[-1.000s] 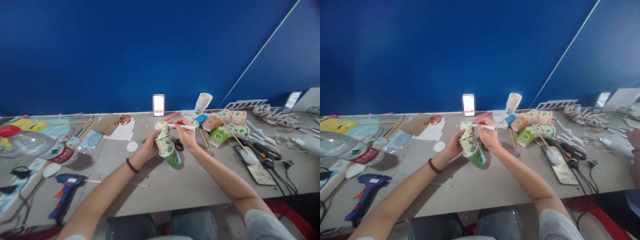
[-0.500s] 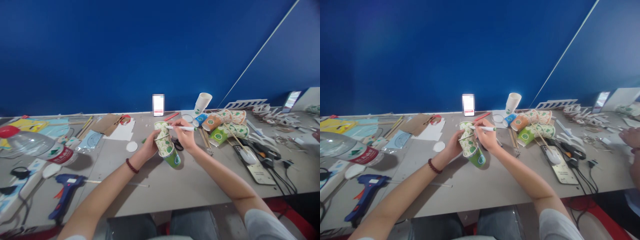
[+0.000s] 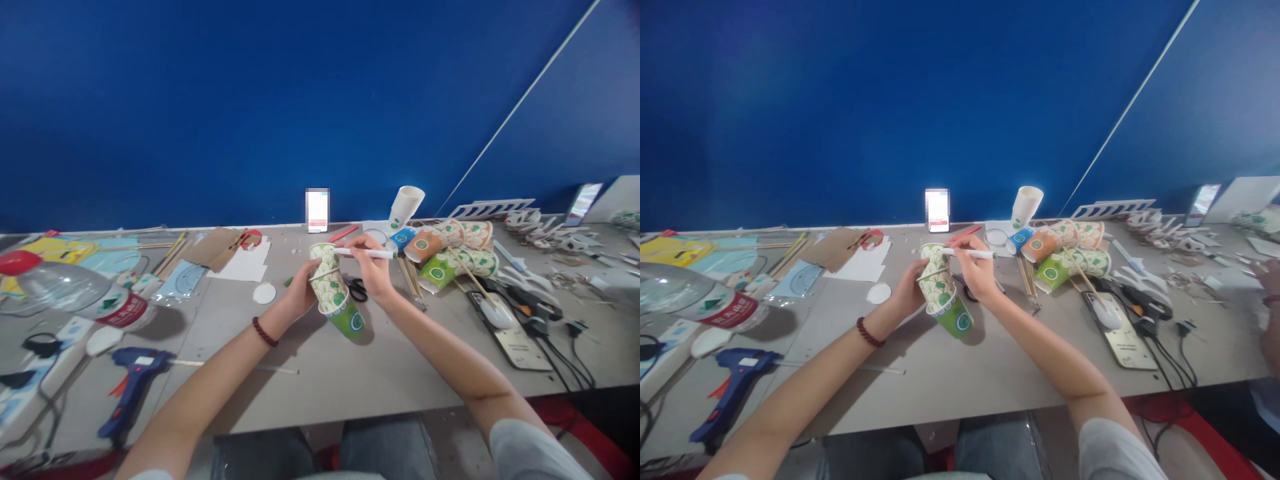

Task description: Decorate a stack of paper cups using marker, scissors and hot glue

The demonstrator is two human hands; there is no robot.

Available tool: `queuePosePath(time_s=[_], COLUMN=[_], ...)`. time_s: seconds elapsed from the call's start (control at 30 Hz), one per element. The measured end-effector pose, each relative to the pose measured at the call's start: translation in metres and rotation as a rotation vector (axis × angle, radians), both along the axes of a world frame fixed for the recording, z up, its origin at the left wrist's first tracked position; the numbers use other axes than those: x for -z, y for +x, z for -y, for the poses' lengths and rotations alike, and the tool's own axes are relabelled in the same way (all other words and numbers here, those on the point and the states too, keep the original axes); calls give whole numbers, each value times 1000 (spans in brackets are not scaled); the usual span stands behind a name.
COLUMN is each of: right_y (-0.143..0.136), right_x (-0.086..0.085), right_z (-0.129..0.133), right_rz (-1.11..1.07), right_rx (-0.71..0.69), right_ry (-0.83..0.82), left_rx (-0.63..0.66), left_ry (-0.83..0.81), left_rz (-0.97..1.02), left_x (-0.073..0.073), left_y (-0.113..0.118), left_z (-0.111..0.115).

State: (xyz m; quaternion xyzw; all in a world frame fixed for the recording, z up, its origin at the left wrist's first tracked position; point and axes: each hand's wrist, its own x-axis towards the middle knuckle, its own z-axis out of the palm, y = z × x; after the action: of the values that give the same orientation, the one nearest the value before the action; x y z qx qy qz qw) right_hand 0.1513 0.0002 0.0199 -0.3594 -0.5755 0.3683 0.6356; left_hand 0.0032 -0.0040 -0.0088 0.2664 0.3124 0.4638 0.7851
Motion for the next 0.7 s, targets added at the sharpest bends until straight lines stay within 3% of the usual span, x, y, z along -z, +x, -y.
queuePosePath(time_s=[0.7], right_y=[4], right_x=[13], right_z=[-10], right_rz=[24], right_rx=[74], right_ry=[21], left_rx=[-57], left_ry=[-96], left_rz=[65], left_x=[-7], left_y=[0], left_z=[-3])
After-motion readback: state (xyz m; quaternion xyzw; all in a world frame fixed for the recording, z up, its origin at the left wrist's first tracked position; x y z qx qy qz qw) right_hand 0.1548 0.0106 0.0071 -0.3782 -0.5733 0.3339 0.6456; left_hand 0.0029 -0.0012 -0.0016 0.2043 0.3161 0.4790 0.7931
